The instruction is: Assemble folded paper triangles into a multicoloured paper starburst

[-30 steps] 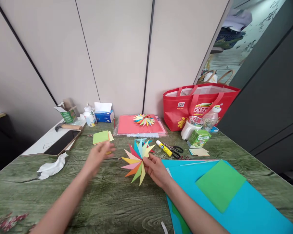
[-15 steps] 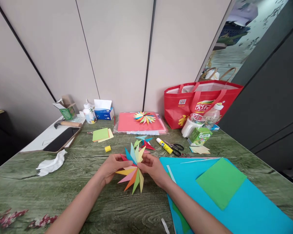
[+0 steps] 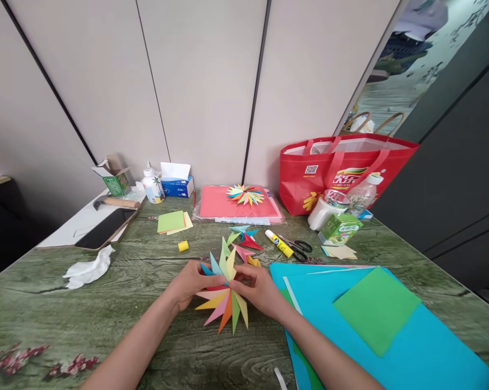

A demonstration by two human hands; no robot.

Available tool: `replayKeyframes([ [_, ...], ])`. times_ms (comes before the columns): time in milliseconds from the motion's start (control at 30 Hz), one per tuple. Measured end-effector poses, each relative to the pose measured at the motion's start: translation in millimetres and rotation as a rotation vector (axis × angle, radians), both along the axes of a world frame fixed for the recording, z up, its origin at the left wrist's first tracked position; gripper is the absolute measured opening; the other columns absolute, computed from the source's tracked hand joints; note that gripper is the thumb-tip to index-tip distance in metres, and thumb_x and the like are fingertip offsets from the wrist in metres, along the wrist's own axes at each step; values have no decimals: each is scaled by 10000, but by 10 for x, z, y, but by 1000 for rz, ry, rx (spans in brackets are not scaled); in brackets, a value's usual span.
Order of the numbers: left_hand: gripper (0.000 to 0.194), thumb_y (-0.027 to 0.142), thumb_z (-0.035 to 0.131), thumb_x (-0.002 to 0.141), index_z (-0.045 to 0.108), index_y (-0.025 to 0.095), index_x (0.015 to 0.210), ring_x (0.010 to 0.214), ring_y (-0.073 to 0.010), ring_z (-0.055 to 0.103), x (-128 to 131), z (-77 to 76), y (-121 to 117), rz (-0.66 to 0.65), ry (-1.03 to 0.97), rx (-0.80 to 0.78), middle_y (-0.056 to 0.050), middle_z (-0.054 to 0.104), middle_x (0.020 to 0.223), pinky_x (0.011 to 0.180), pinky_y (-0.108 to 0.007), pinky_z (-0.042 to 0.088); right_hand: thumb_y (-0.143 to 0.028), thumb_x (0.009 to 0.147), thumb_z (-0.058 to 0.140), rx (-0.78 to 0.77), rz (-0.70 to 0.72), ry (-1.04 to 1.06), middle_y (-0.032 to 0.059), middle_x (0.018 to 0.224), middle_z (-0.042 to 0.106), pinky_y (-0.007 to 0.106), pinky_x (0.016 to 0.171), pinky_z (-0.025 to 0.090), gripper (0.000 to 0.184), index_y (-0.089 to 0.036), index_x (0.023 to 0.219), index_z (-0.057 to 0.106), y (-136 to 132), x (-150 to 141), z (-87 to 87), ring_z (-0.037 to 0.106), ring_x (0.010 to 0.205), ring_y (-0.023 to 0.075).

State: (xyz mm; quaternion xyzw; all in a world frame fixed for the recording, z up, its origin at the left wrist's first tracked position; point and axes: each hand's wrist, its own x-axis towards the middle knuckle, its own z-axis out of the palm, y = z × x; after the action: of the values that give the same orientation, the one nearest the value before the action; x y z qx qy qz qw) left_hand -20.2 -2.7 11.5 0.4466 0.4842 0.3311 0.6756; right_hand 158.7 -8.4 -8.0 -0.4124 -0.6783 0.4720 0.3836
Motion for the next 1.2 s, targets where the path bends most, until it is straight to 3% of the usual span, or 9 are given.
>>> replayKeyframes([
  [200, 264, 274, 786, 465, 678, 98, 629, 494, -156, 570, 26, -41, -17, 69, 23, 38, -63, 668, 587, 480, -256, 424, -289, 742, 562, 74, 35, -56, -2, 652, 479, 202, 505, 343, 129, -179, 693, 608, -27, -13, 39, 465, 611, 121],
  [733, 328, 328, 793, 427, 677, 93, 624, 472, -155, 571, 87, -72, -36, 115, 3, -22, -69, 663, 569, 476, -267, 441, -266, 709, 591, -93, 69, 78, -22, 588, 514, 198, 466, 316, 112, -162, 719, 632, -5, 24, 21, 427, 527, 90],
  [967, 308, 321, 790, 442, 672, 101, 622, 486, -159, 576, 114, -10, -50, 128, 11, -10, -59, 661, 565, 473, -261, 437, -343, 625, 682, -402, 119, 314, -14, 646, 611, 243, 565, 453, 220, -163, 737, 625, 16, 46, -2, 564, 573, 116],
  [1200, 290, 334, 782, 443, 668, 103, 576, 427, -125, 529, 146, -3, -64, 138, 61, 11, -38, 634, 515, 421, -232, 394, -344, 568, 727, -383, -15, 330, -16, 594, 629, 244, 521, 490, 258, -154, 701, 612, 19, 18, 7, 588, 529, 119],
])
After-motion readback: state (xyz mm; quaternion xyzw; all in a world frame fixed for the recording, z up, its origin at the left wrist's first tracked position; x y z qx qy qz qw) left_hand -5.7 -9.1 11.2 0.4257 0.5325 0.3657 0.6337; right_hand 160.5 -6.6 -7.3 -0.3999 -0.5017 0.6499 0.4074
